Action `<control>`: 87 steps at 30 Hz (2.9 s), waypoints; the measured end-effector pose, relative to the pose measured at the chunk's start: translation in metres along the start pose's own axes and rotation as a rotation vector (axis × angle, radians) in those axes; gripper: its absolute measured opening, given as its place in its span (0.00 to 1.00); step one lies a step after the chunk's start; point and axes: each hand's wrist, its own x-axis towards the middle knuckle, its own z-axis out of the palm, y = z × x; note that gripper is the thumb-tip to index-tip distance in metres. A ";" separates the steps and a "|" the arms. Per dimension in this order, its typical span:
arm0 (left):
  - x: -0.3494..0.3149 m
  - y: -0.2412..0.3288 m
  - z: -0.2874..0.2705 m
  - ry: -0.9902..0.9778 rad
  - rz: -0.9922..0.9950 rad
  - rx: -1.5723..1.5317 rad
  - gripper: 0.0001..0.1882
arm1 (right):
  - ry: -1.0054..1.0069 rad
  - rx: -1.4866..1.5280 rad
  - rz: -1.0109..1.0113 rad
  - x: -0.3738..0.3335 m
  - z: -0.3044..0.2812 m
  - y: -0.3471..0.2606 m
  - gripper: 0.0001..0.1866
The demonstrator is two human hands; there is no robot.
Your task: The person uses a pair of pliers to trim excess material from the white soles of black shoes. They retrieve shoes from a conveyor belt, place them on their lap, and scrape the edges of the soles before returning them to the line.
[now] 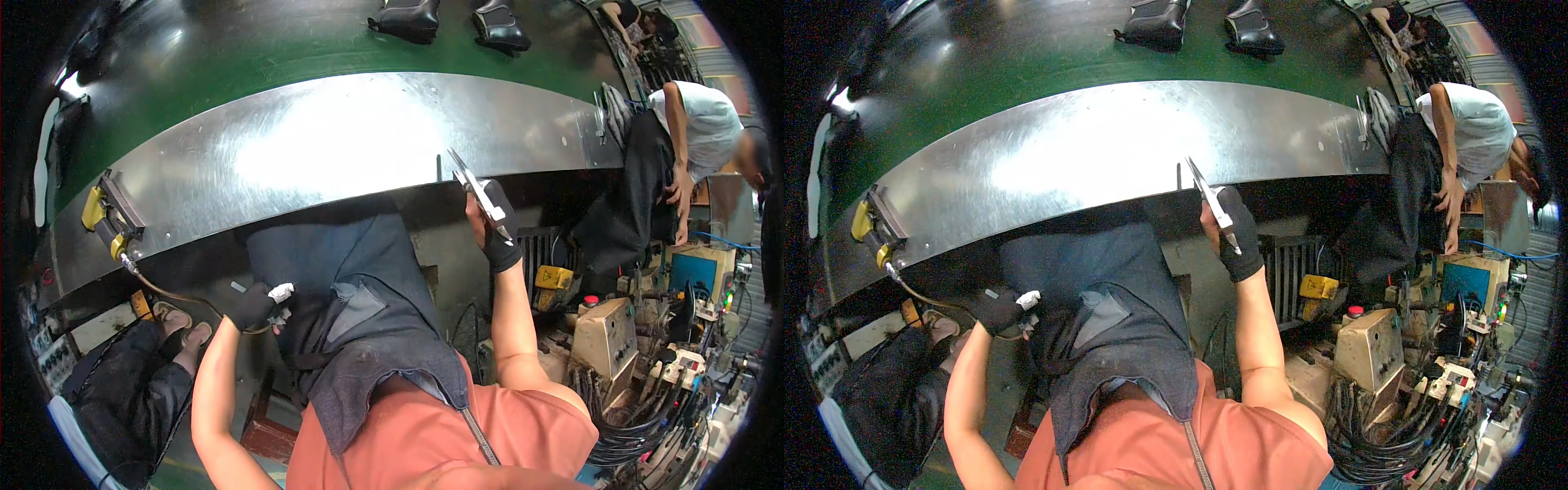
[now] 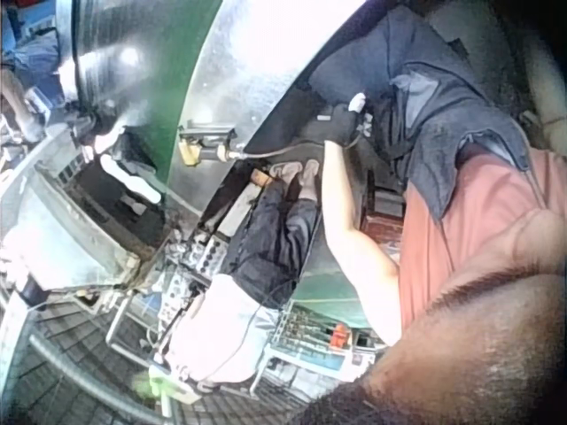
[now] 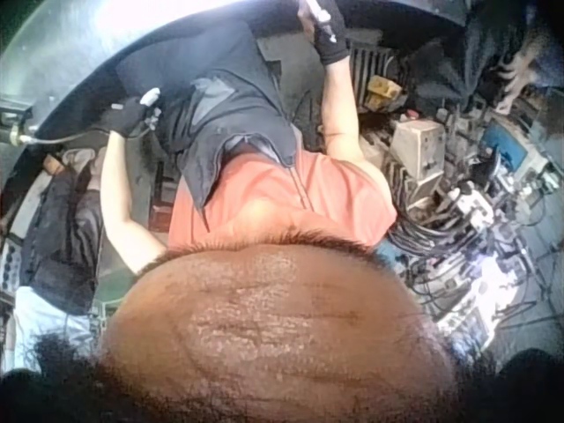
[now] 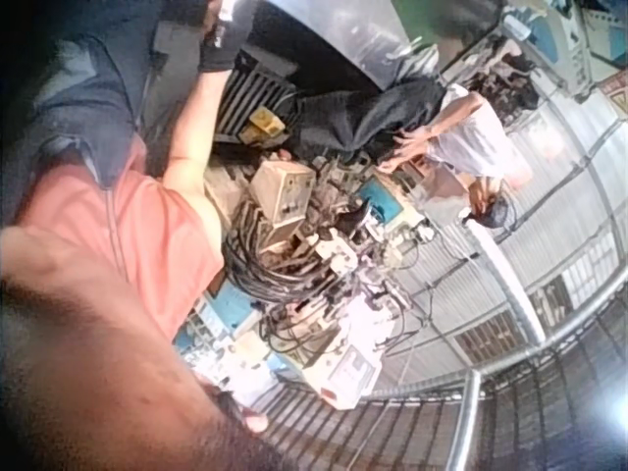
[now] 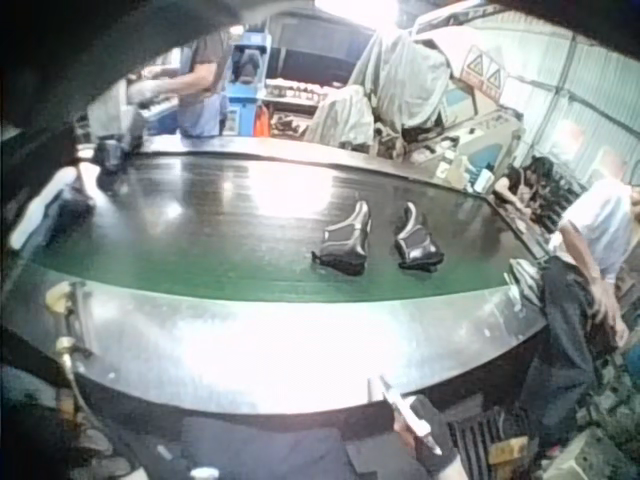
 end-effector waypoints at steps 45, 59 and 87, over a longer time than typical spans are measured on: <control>-0.006 0.000 0.006 0.031 0.098 -0.052 0.24 | -0.167 -0.341 -0.090 -0.027 0.028 0.015 0.14; -0.002 -0.004 0.004 0.024 0.058 -0.083 0.26 | 0.003 -0.353 -0.122 -0.022 0.033 -0.005 0.18; 0.003 -0.014 0.000 0.007 0.051 -0.079 0.18 | -0.108 0.178 0.258 -0.031 0.030 0.004 0.13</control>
